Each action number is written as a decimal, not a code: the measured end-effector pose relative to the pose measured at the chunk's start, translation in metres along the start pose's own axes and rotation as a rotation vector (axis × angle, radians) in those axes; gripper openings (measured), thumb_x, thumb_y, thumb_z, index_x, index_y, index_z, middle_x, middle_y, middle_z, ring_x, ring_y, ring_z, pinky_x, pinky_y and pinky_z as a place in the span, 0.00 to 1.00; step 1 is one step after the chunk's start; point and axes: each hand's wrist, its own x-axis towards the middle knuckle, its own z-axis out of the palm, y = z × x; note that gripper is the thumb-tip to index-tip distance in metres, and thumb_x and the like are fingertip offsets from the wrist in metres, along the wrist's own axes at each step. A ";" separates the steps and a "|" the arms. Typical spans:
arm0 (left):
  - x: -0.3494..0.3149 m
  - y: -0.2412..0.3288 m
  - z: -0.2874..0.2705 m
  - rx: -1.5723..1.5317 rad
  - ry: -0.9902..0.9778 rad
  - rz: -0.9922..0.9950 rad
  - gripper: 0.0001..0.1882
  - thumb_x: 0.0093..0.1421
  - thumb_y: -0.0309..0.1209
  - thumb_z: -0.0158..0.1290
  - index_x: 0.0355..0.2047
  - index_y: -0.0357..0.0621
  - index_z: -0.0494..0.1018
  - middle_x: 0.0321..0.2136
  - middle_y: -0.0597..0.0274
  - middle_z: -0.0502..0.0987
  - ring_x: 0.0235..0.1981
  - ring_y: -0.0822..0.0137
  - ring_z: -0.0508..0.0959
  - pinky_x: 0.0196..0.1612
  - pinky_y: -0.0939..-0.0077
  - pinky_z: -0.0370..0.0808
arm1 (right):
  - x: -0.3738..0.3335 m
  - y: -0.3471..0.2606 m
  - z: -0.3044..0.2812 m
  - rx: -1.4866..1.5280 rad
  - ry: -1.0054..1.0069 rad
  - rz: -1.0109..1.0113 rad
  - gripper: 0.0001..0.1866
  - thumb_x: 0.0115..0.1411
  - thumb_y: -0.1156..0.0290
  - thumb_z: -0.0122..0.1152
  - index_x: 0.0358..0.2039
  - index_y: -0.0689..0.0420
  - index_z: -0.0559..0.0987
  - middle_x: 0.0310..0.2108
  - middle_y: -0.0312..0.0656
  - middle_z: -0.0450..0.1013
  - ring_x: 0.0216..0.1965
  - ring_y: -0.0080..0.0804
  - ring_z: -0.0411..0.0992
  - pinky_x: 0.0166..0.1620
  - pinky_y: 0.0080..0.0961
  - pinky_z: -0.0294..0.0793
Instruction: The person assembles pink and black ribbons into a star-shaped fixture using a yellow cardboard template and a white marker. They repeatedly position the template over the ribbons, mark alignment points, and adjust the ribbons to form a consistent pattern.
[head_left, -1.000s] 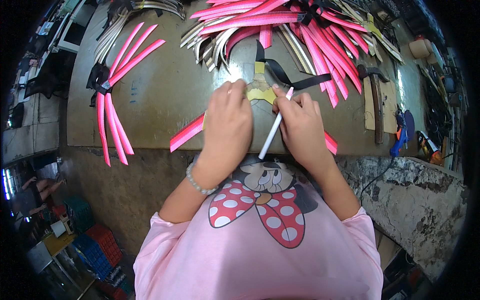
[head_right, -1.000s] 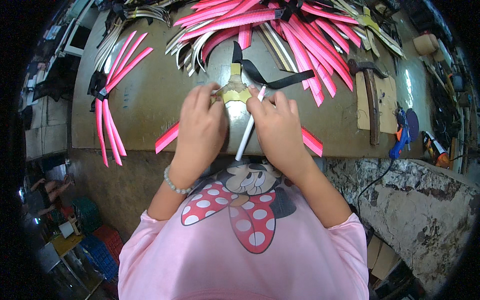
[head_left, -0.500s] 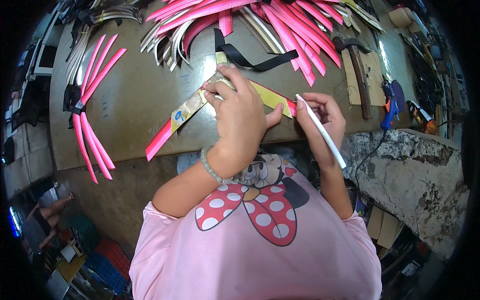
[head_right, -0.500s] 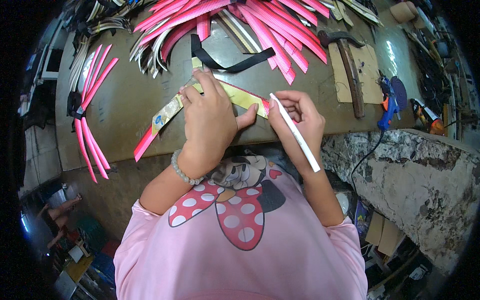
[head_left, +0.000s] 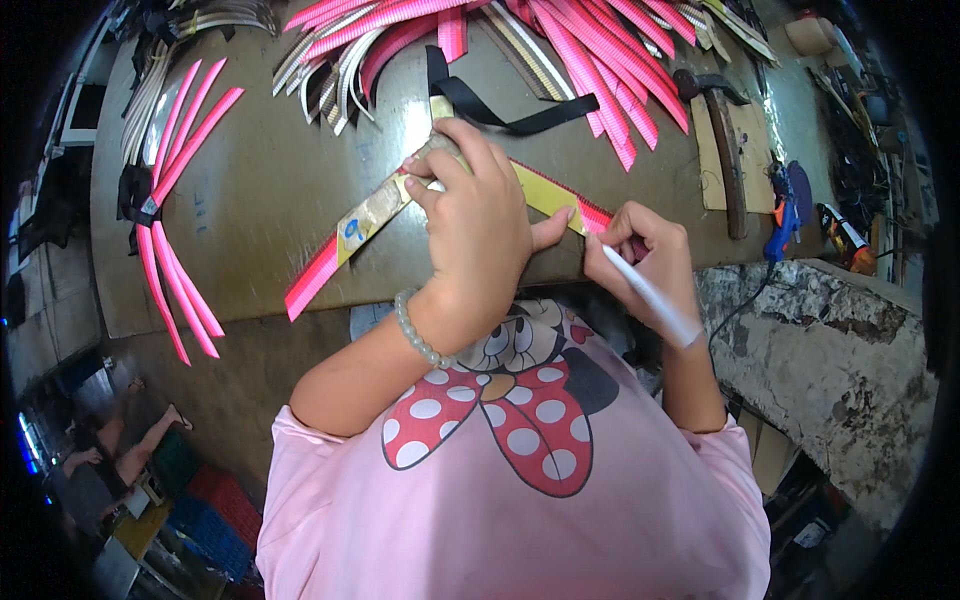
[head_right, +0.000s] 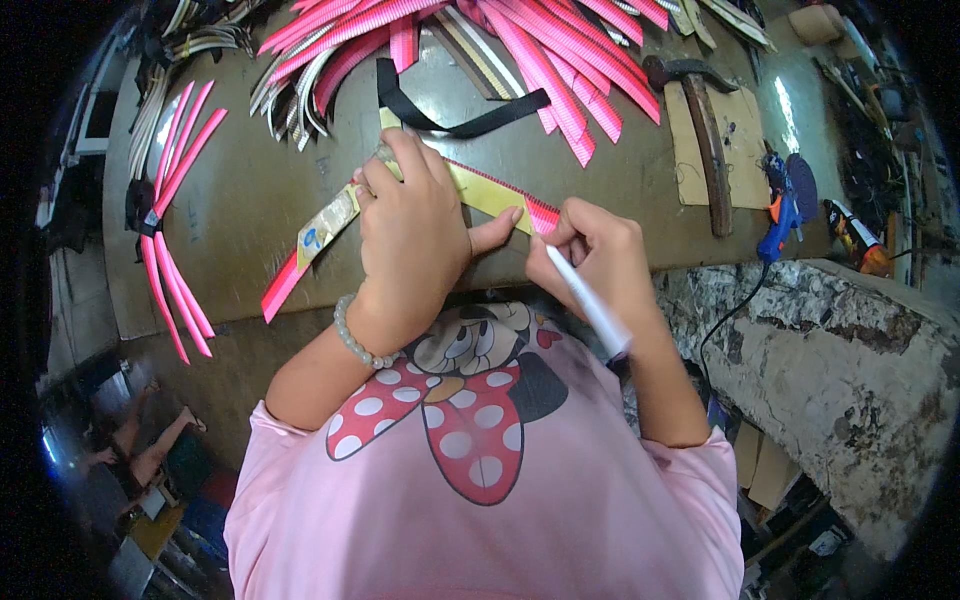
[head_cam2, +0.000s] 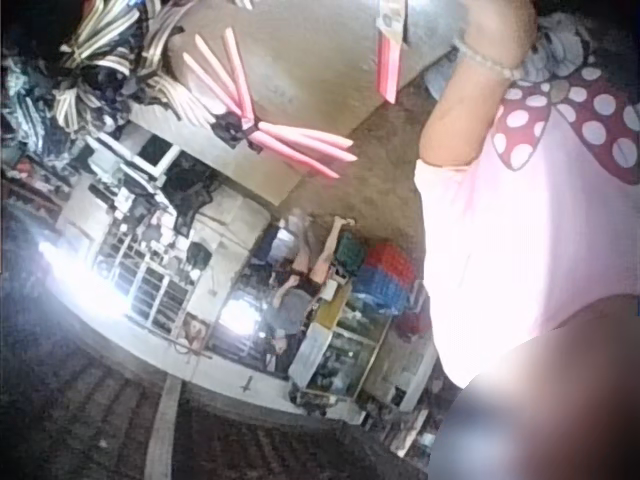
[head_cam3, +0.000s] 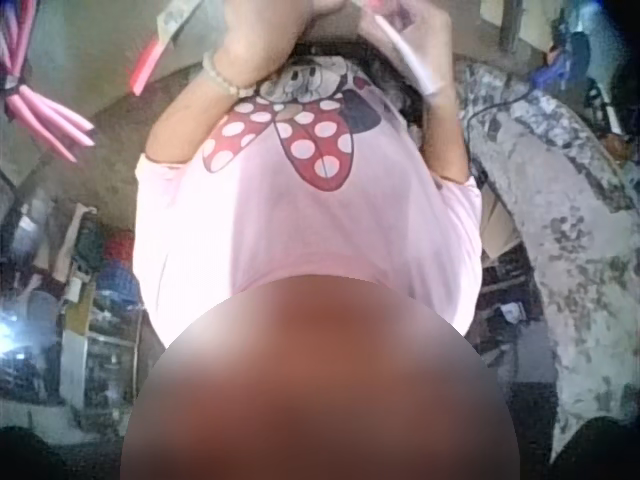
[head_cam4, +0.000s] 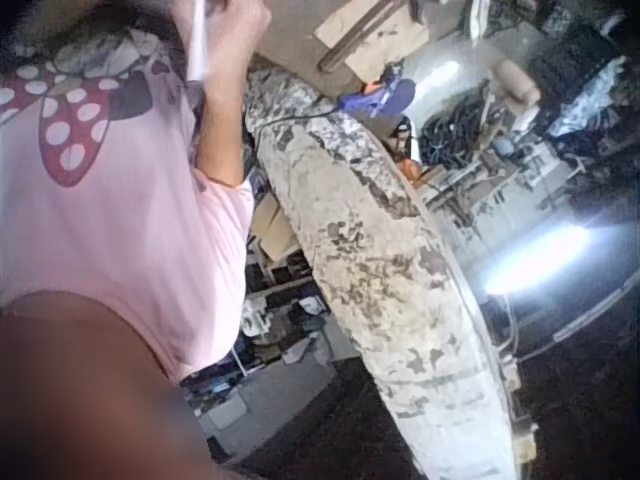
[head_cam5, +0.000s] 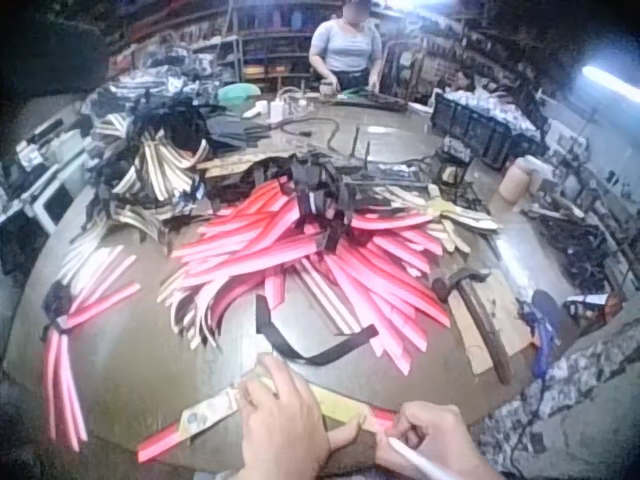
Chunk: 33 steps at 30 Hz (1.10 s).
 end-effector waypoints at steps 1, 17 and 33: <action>0.001 -0.001 0.000 -0.016 0.002 0.000 0.53 0.45 0.75 0.50 0.42 0.27 0.73 0.49 0.46 0.70 0.35 0.59 0.72 0.45 0.63 0.78 | 0.004 -0.002 -0.006 0.070 -0.068 0.105 0.12 0.56 0.76 0.69 0.24 0.59 0.72 0.22 0.31 0.70 0.23 0.12 0.63 0.27 0.14 0.64; 0.006 -0.007 -0.002 0.000 -0.095 0.018 0.53 0.41 0.79 0.50 0.41 0.34 0.72 0.58 0.36 0.68 0.39 0.49 0.75 0.39 0.61 0.79 | 0.172 -0.021 0.069 0.229 -0.269 -0.302 0.17 0.53 0.66 0.73 0.19 0.58 0.72 0.19 0.32 0.70 0.24 0.15 0.66 0.26 0.20 0.64; 0.005 -0.006 0.001 -0.054 -0.098 0.013 0.54 0.42 0.78 0.52 0.43 0.31 0.72 0.59 0.35 0.67 0.40 0.48 0.75 0.40 0.56 0.80 | 0.189 -0.024 0.064 0.149 -0.471 -0.327 0.16 0.51 0.70 0.69 0.19 0.58 0.69 0.20 0.31 0.65 0.23 0.16 0.61 0.26 0.21 0.60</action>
